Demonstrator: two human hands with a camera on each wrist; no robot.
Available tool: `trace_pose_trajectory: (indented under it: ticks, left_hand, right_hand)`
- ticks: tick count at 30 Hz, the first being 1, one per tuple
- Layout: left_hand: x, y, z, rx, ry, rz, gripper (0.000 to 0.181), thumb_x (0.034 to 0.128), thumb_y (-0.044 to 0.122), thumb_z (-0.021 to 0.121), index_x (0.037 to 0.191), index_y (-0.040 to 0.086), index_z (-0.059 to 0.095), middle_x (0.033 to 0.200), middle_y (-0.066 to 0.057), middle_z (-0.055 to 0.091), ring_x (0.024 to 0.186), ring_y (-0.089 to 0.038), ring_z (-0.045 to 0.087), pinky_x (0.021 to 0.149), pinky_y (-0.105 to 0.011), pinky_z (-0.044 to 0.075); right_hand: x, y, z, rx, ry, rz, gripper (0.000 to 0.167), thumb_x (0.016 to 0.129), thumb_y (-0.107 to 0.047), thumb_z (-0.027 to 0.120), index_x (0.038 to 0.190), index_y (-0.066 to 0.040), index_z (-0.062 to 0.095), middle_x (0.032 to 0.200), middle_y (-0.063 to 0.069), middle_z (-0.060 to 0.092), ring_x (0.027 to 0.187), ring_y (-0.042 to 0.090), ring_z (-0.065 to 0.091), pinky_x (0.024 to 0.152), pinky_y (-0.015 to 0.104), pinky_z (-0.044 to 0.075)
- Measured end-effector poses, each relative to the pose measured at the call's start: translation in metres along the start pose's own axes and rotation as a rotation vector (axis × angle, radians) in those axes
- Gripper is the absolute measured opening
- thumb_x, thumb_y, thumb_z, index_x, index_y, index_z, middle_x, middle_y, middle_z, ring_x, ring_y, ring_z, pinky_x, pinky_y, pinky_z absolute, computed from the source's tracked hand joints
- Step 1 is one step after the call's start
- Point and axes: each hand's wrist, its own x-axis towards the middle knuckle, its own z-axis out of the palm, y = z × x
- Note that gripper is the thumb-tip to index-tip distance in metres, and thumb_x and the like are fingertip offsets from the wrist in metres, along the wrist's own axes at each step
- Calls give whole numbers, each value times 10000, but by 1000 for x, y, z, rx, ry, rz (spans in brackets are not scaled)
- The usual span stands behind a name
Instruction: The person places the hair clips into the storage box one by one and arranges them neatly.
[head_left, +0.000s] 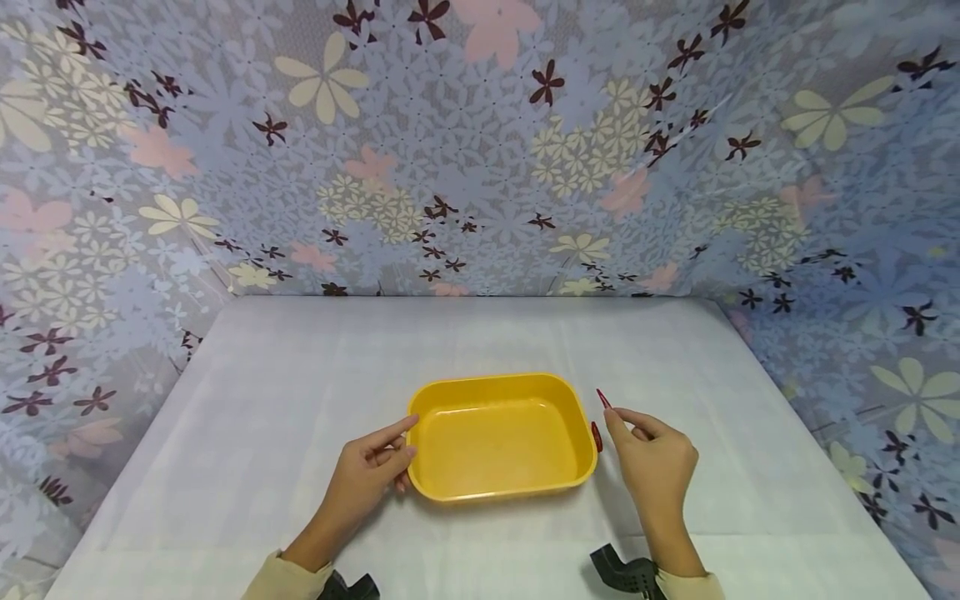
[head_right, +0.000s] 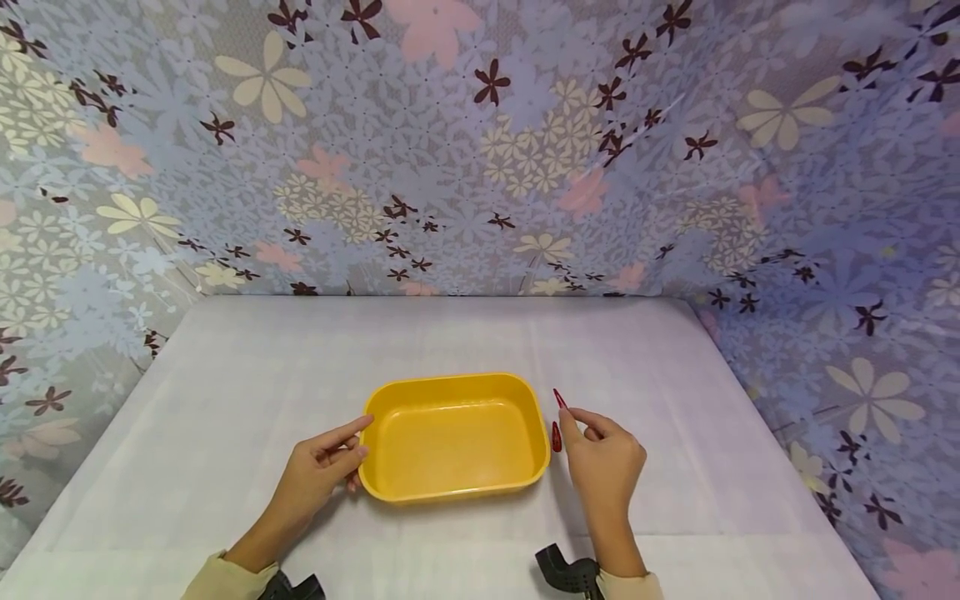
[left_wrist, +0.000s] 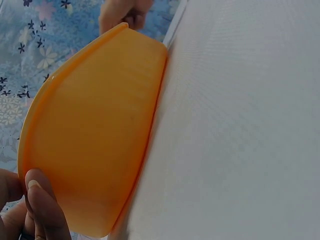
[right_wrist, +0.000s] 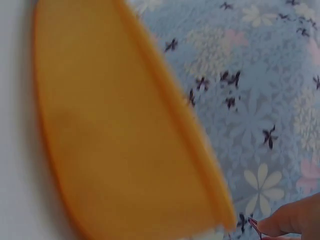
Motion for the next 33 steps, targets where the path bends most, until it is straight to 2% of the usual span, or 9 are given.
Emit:
trace_pose_trajectory:
  ticks: [6, 11, 12, 15, 18, 20, 26, 33]
  left_hand:
    - [0, 0, 0, 7, 8, 7, 477, 980, 96, 706, 1424, -20, 577, 992, -198, 590, 622, -144, 630, 547, -265, 576]
    - [1, 1, 1, 8, 5, 13, 473, 980, 89, 703, 1423, -20, 578, 989, -192, 585, 625, -142, 631, 551, -257, 576]
    - [1, 1, 1, 6, 3, 11, 474, 980, 89, 703, 1424, -18, 578, 990, -193, 585, 627, -143, 632, 554, -256, 577]
    - [0, 0, 1, 1, 1, 7, 476, 981, 91, 703, 1428, -13, 575, 991, -197, 583, 630, -146, 634, 559, -254, 578]
    - [0, 1, 1, -7, 3, -1, 483, 980, 92, 704, 1432, -15, 570, 1005, -199, 583, 636, -147, 636, 562, -255, 579]
    - [0, 1, 1, -11, 7, -7, 484, 979, 90, 705, 1432, -14, 570, 1017, -197, 583, 637, -147, 638, 563, -254, 579]
    - [-1, 3, 1, -5, 25, -28, 477, 970, 94, 718, 1417, -10, 589, 1016, -184, 585, 629, -153, 638, 561, -260, 580]
    - [-1, 3, 1, -8, 17, -25, 476, 972, 86, 714, 1418, -18, 584, 1012, -188, 583, 633, -153, 640, 562, -260, 580]
  right_hand:
    - [-9, -19, 11, 48, -1, -62, 162, 868, -249, 841, 861, -87, 837, 468, -20, 444, 414, 123, 350, 381, 193, 238]
    - [-14, -29, 20, 54, 7, -129, 125, 849, -204, 859, 842, -81, 838, 580, 18, 621, 488, 78, 438, 430, 148, 316]
    - [-15, -31, 22, 62, 4, -133, 118, 846, -198, 861, 841, -83, 839, 580, 28, 618, 486, 63, 429, 428, 142, 312]
    - [-18, -36, 27, 98, -15, -152, 100, 843, -176, 861, 841, -79, 838, 531, 15, 540, 446, 15, 356, 401, 138, 266]
    - [-20, -40, 32, 122, -30, -191, 93, 842, -171, 861, 845, -80, 837, 474, -24, 355, 406, -6, 224, 387, 164, 164]
    - [-20, -41, 37, 121, -31, -221, 86, 841, -168, 861, 844, -85, 838, 462, -67, 320, 394, -19, 199, 385, 172, 143]
    - [-21, -50, 49, 52, -68, -245, 122, 853, -192, 845, 880, -73, 838, 425, -104, 309, 348, 55, 229, 372, 181, 129]
    - [-25, -55, 55, -140, -107, -272, 149, 860, -208, 812, 888, -65, 840, 434, -98, 337, 382, 97, 281, 364, 243, 192]
